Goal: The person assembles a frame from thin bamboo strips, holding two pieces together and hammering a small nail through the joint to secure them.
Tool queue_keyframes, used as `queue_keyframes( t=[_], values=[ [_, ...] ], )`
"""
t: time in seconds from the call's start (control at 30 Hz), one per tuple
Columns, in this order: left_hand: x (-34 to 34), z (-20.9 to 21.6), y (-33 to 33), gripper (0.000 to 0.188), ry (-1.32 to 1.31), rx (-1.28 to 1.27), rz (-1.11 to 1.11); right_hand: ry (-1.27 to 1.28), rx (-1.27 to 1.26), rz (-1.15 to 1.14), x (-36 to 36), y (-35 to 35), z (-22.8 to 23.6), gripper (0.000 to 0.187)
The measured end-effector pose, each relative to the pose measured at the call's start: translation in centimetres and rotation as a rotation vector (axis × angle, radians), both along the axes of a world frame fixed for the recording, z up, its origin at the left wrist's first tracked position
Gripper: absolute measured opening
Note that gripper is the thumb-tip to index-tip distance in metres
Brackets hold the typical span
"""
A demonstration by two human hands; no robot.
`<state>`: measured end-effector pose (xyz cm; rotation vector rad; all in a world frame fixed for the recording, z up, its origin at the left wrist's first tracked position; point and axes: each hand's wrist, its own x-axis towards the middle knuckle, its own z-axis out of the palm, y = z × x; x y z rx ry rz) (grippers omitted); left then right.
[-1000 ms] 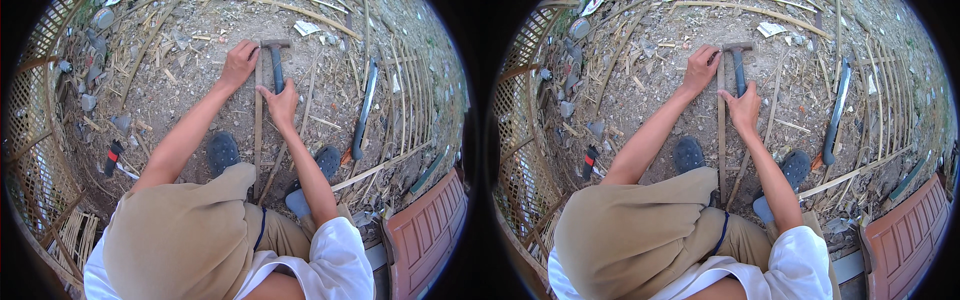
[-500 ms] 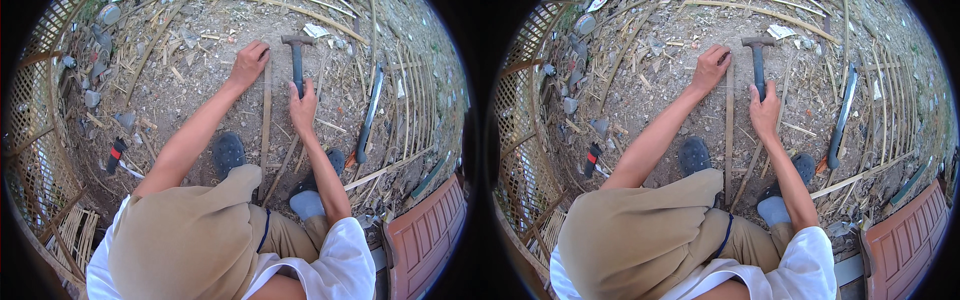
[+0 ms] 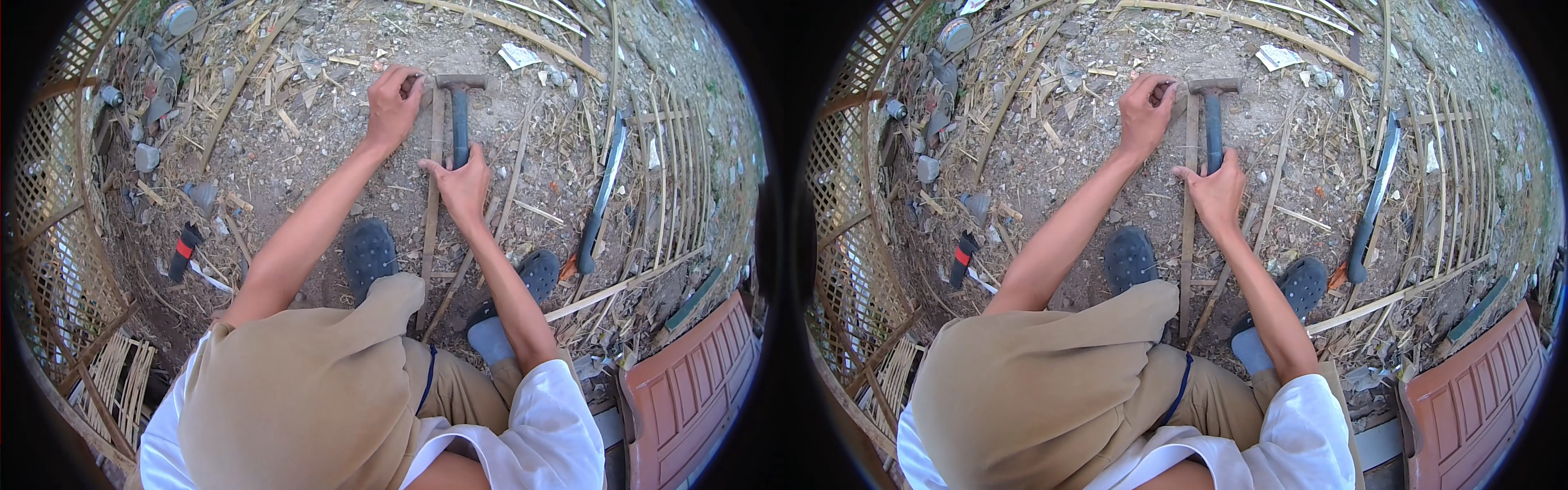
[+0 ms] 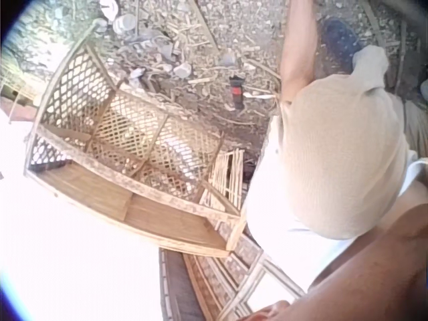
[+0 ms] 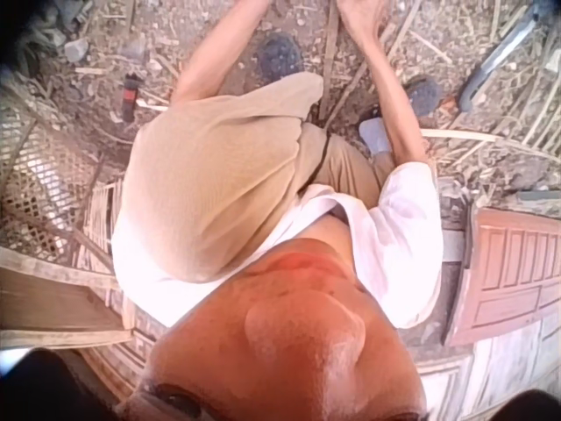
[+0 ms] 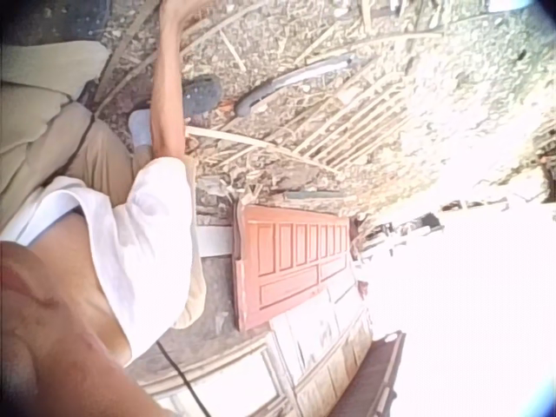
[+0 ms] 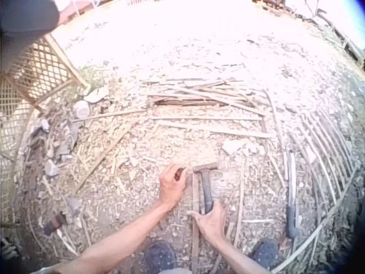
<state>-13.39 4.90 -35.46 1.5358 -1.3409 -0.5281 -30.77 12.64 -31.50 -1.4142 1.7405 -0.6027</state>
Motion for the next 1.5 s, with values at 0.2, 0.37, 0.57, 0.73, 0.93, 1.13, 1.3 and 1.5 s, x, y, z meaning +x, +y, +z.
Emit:
queue_keyframes(
  t=[0.2,0.37,0.57,0.73,0.93,1.13,1.3,1.5],
  values=[
    [1.1,0.0,2.3,0.014,-0.148,0.059,-0.061,-0.087,0.023,-0.047,0.3,0.1,-0.3,0.050],
    [0.3,0.0,3.1,0.013,-0.324,0.026,-0.132,-0.072,0.006,-0.056,0.1,0.2,-0.8,0.050],
    [1.1,-0.5,2.8,0.014,-0.352,-0.035,-0.171,-0.020,-0.090,-0.053,0.7,-0.2,0.2,0.059],
    [0.9,-0.6,2.8,0.014,-0.342,-0.042,-0.177,-0.053,-0.230,-0.055,0.8,-0.4,-0.9,0.063],
    [0.8,-0.7,2.8,0.014,-0.334,-0.047,-0.172,-0.126,-0.192,-0.134,2.2,-0.3,-0.7,0.058],
    [1.0,-1.0,2.8,0.014,-0.321,-0.068,-0.179,-0.055,-0.211,-0.085,2.6,-0.7,0.1,0.050],
    [1.2,-0.8,2.8,0.016,-0.393,-0.088,-0.203,-0.017,-0.223,-0.031,2.5,-1.4,-1.0,0.050],
    [1.2,-0.8,2.8,0.018,-0.385,-0.115,-0.219,0.082,-0.227,0.058,2.1,-2.2,-1.0,0.052]
  ],
)
